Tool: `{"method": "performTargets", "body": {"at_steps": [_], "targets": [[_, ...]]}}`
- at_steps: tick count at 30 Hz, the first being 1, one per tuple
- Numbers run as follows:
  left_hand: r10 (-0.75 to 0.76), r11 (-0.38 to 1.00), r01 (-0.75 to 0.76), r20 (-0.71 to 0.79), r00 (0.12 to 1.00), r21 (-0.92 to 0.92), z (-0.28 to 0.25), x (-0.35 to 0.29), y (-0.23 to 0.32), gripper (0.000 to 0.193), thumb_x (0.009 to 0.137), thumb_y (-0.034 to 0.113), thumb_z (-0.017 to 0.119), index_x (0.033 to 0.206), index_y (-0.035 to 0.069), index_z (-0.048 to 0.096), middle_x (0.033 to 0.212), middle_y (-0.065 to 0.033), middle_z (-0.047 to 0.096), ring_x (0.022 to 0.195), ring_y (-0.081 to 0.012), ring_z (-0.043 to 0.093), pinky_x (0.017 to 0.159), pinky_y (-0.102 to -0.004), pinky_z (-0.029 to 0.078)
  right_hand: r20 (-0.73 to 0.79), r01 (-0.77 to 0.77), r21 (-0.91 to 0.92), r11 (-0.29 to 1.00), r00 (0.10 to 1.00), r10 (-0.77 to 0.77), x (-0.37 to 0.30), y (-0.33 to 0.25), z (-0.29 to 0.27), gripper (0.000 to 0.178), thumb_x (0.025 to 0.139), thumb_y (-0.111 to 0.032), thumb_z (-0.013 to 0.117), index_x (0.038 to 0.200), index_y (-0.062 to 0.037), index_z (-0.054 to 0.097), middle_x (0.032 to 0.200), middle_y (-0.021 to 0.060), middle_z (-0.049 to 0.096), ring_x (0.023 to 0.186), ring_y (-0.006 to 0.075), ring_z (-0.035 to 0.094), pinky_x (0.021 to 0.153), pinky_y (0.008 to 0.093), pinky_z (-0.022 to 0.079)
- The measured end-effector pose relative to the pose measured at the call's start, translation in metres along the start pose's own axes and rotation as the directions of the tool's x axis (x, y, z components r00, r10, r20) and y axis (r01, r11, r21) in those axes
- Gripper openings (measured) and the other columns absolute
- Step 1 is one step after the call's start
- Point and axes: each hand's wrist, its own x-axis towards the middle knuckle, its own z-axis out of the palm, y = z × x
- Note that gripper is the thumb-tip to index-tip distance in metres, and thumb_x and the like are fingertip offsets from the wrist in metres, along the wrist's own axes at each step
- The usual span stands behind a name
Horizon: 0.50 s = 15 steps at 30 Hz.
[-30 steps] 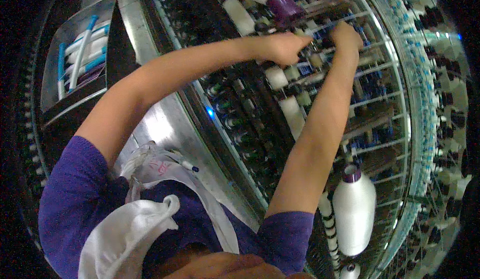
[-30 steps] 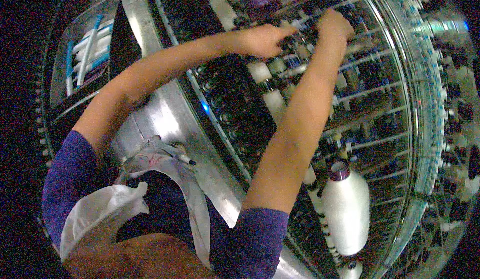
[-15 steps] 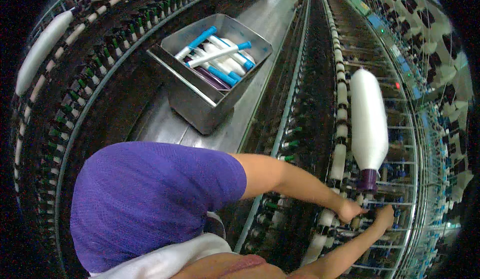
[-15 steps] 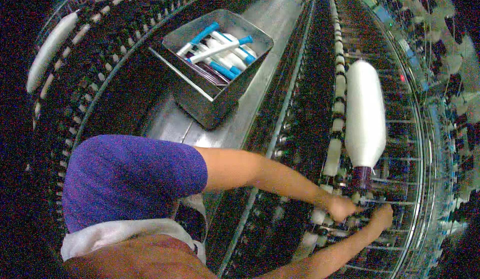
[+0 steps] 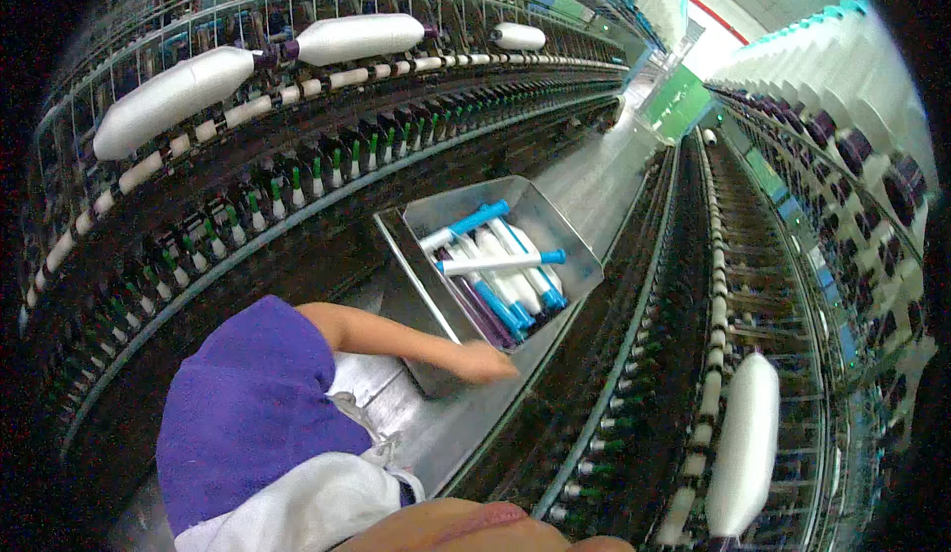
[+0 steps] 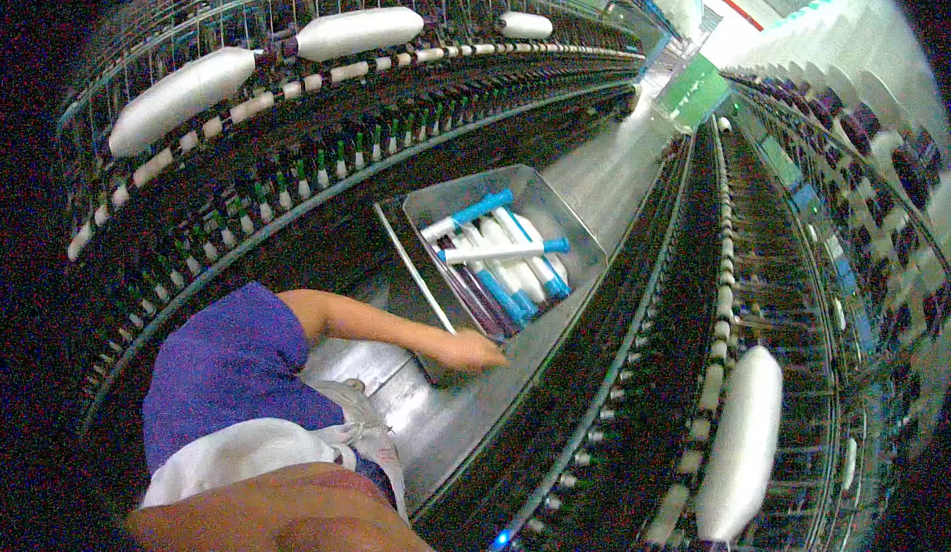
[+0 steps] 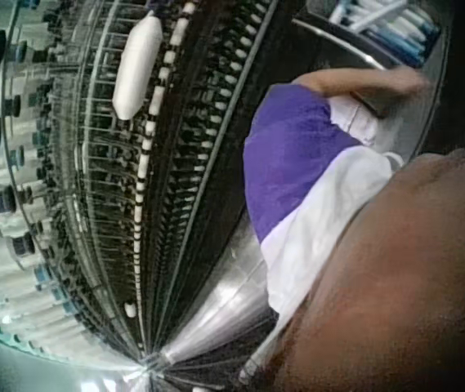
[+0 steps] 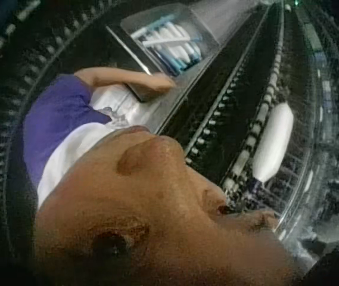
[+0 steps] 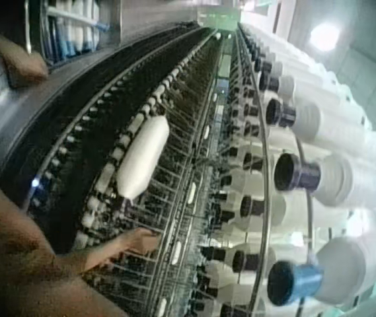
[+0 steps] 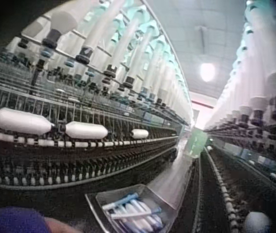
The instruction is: The person loads white thread spools onto a circular textile machine, threads the thread through guides and tensioners, and winds it onto green bobbins. They repeat this process for multiple stations and then move a metal tray of spools to a storage area.
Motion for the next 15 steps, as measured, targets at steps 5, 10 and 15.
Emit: {"method": "performTargets", "body": {"at_steps": [5,10,15], "targets": [[-0.417,0.862,0.43,-0.108,0.903,0.269,-0.052,-0.164,-0.165,0.104,0.062,0.028,0.083,0.145,0.01,0.024,0.131,-0.0216,0.042,0.12,-0.038,0.044,0.091,-0.0485,0.041,-0.002,0.405,0.272,0.873,0.908,-0.42,0.055,-0.139,0.124,0.06,0.077,-0.022,0.065,0.128,0.0046,0.046,0.121,0.0279,0.054,0.109,0.0393,0.056,0.093,0.0466,0.045],[-0.38,0.809,0.377,-0.088,0.921,0.451,-0.092,-0.216,-0.24,0.106,0.059,0.014,0.081,0.147,0.014,0.021,0.139,-0.0274,0.032,0.127,-0.0411,0.035,0.099,-0.0498,0.032,-0.187,0.652,0.0,0.758,0.745,-0.64,0.102,-0.261,0.261,0.076,0.071,-0.026,0.073,0.131,0.0053,0.038,0.121,0.0288,0.052,0.107,0.0397,0.055,0.091,0.0489,0.046],[-0.129,0.853,0.189,-0.154,0.979,0.487,-0.093,-0.218,-0.302,0.08,0.069,0.012,0.064,0.142,0.009,0.031,0.129,-0.0268,0.042,0.119,-0.0393,0.044,0.093,-0.052,0.036,-0.361,0.622,-0.025,0.783,0.725,-0.587,0.217,-0.32,0.332,0.075,0.07,-0.032,0.074,0.127,0.0015,0.039,0.11,0.0254,0.057,0.089,0.0379,0.06,0.075,0.05,0.05]]}}
